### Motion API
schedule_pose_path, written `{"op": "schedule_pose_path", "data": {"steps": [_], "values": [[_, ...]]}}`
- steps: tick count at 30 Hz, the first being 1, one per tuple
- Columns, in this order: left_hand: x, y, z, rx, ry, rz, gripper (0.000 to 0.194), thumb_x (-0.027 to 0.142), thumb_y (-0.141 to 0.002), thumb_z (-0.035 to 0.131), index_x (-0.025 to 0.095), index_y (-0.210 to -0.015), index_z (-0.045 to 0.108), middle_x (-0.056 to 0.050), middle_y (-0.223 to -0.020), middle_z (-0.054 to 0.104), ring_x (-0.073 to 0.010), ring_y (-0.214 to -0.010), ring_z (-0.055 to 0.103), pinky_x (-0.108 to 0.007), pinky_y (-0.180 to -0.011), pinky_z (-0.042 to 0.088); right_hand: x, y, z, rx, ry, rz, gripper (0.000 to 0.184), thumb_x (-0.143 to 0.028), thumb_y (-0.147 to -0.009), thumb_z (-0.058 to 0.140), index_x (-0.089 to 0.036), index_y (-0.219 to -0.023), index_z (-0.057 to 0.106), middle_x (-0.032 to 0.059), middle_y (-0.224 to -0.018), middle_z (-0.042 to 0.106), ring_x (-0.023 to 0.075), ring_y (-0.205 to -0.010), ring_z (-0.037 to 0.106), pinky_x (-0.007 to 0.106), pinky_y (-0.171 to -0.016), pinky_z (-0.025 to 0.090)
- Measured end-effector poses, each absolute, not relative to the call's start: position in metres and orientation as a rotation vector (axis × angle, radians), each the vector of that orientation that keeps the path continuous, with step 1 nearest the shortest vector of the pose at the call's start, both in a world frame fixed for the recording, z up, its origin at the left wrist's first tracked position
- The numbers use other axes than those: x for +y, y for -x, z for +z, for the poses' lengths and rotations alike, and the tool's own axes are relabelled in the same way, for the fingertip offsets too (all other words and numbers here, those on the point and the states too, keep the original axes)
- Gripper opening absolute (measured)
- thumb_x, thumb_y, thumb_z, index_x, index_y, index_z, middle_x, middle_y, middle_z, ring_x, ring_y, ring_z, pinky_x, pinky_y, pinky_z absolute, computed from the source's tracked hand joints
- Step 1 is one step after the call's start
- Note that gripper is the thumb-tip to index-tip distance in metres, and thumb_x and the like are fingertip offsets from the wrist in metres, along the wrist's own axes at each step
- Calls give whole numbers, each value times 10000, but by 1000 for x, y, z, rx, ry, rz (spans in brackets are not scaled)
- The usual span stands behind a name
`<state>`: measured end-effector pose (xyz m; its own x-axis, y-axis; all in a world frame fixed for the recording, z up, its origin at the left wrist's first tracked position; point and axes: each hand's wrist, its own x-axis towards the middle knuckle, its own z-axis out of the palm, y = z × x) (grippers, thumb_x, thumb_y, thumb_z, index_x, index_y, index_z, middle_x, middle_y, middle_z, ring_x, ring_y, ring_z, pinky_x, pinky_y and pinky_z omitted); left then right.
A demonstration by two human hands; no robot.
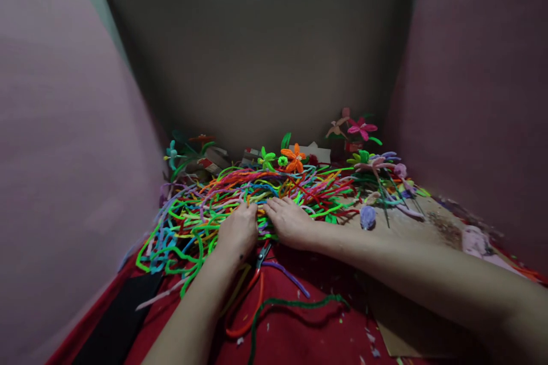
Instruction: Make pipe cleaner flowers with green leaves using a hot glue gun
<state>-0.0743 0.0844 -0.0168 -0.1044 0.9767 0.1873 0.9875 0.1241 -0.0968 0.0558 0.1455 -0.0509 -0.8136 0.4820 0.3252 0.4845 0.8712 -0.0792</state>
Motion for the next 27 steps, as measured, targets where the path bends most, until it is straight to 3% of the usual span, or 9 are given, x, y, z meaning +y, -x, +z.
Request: {"op": "schedule_pose_path", "data": {"steps": [5,9,15,20,24,27], "values": [[82,71,-14,-2106,2055,61,319,154,-885,340,178,-1037,619,-106,-996,612,-197,-823,635,-288,-683,480,154,-55,-35,-2768,780,121,381,-178,-784,526,-118,-1154,596,162,-1141,629,262,-1100,549,382,-950,379],[82,63,-18,-2064,2068,162,348,86,-863,336,101,-1049,630,-156,-1038,606,-225,-922,609,-313,-769,478,187,-44,-9,-2750,942,272,313,-128,-774,519,-179,-1033,687,79,-921,719,189,-837,656,237,-738,460],[82,52,-25,-2015,2036,256,362,41,-834,347,11,-1055,631,-212,-1002,604,-273,-951,585,-350,-765,486,203,-27,1,-2637,1042,256,343,-44,-717,523,-134,-988,715,112,-988,711,208,-932,643,215,-773,449],[83,54,-25,-1984,2029,258,357,27,-819,348,-4,-1035,631,-219,-993,599,-282,-915,594,-357,-733,497,183,-46,9,-2580,1067,148,291,-128,-778,501,-231,-933,724,42,-1022,699,179,-1019,608,220,-855,428],[82,54,-25,-1976,2028,244,354,24,-822,333,10,-1003,637,-210,-961,600,-291,-902,596,-371,-723,498,219,-90,37,-2441,1440,56,273,-176,-825,477,-117,-964,704,169,-986,681,281,-976,626,332,-803,461],[82,52,-26,-1975,2017,235,350,14,-816,329,4,-973,641,-209,-946,600,-297,-888,599,-371,-710,498,261,-117,43,-2370,1689,57,286,-233,-860,514,-58,-1034,659,213,-1021,650,287,-985,622,330,-788,472]]}}
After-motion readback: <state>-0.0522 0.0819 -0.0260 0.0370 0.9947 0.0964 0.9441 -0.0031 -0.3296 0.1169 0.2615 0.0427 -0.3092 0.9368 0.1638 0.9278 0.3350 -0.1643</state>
